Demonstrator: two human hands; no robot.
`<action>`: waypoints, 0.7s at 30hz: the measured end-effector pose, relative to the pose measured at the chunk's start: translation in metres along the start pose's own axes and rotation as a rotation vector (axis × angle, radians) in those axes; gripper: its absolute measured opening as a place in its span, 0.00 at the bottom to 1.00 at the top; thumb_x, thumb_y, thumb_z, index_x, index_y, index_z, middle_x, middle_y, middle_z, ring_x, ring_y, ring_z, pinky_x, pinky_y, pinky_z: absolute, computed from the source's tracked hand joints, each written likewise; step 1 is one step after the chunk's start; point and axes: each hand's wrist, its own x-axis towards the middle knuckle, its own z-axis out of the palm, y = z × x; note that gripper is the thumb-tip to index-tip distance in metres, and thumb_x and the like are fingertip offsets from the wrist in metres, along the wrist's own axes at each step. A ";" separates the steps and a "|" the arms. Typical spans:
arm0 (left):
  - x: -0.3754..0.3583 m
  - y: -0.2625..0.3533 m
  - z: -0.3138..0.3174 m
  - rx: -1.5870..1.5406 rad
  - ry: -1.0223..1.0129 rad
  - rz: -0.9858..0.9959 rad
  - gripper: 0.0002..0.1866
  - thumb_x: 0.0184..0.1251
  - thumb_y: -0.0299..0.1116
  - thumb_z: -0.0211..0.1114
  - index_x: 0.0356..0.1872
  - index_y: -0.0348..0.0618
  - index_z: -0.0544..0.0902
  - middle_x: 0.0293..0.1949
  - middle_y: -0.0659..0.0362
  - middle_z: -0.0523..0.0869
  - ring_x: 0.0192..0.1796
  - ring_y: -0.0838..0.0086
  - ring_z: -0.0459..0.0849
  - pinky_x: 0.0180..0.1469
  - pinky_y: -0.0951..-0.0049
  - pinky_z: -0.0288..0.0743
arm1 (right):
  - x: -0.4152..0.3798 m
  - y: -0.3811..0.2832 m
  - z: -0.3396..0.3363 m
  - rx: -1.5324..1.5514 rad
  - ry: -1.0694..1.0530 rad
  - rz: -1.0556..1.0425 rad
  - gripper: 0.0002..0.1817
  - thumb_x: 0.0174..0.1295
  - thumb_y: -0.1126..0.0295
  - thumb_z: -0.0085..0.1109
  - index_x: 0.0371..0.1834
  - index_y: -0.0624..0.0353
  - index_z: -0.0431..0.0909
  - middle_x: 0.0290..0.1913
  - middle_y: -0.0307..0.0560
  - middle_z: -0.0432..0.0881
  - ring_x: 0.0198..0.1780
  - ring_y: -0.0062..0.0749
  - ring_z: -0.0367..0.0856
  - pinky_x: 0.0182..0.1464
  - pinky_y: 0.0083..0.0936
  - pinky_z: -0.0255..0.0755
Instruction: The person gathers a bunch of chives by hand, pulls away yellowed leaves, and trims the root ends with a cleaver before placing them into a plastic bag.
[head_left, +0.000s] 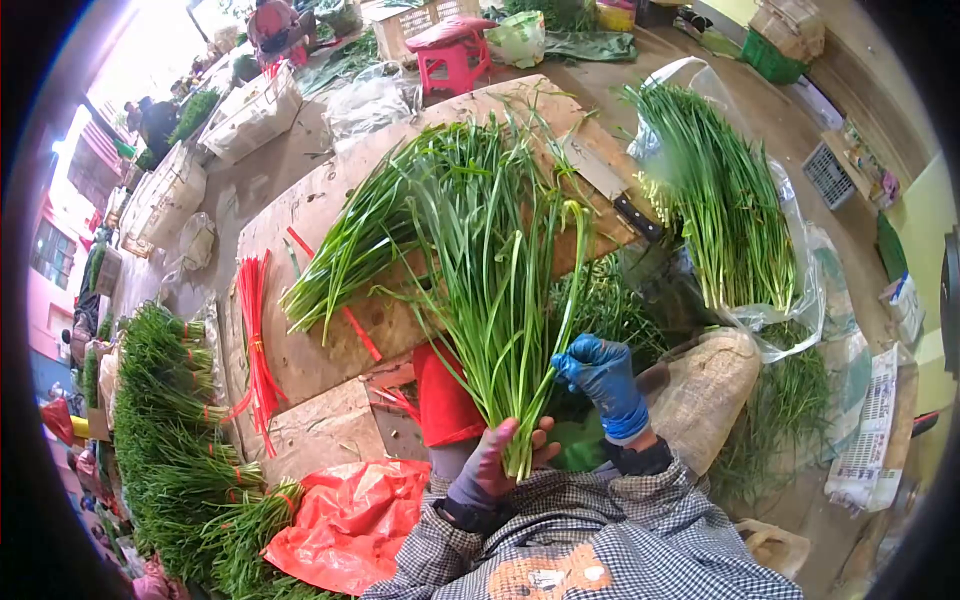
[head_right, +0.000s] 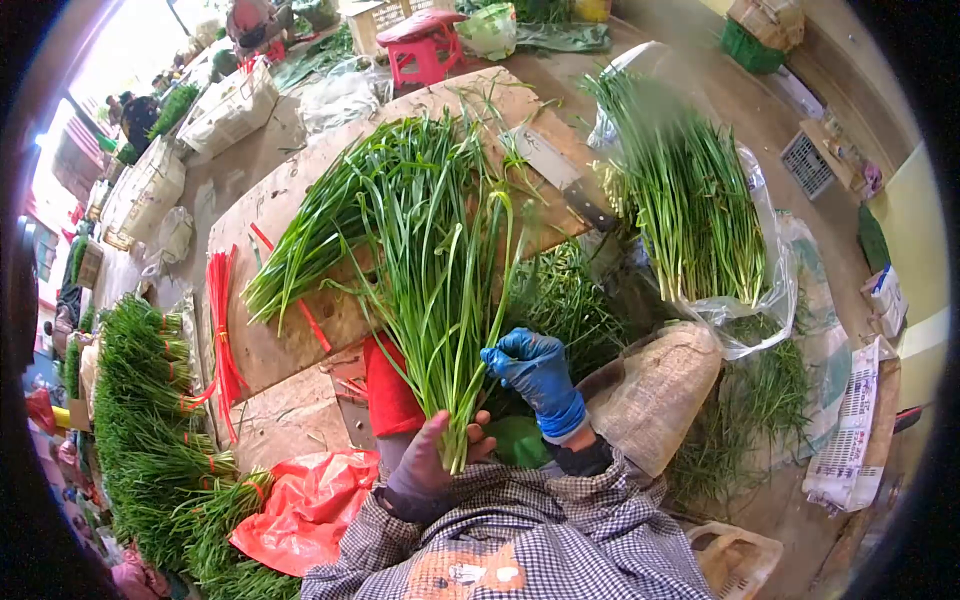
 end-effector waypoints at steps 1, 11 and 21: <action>0.000 0.000 0.002 0.003 -0.006 0.000 0.18 0.74 0.41 0.58 0.54 0.37 0.78 0.54 0.48 0.82 0.50 0.68 0.85 0.65 0.52 0.74 | -0.001 -0.001 0.001 -0.006 -0.015 -0.013 0.06 0.58 0.75 0.69 0.25 0.63 0.82 0.25 0.37 0.78 0.26 0.17 0.76 0.28 0.18 0.70; 0.003 0.001 0.014 0.230 0.165 0.054 0.21 0.63 0.30 0.69 0.55 0.40 0.74 0.45 0.55 0.83 0.41 0.73 0.83 0.61 0.52 0.78 | -0.004 0.007 -0.003 -0.097 0.000 -0.075 0.06 0.57 0.76 0.70 0.26 0.61 0.81 0.25 0.36 0.76 0.27 0.17 0.71 0.29 0.21 0.67; 0.000 0.001 0.021 0.163 0.143 0.067 0.22 0.63 0.28 0.68 0.57 0.36 0.73 0.44 0.54 0.84 0.40 0.73 0.84 0.60 0.56 0.80 | 0.004 -0.009 -0.004 -0.079 0.044 -0.082 0.07 0.58 0.75 0.70 0.25 0.60 0.81 0.23 0.32 0.75 0.24 0.13 0.70 0.27 0.18 0.67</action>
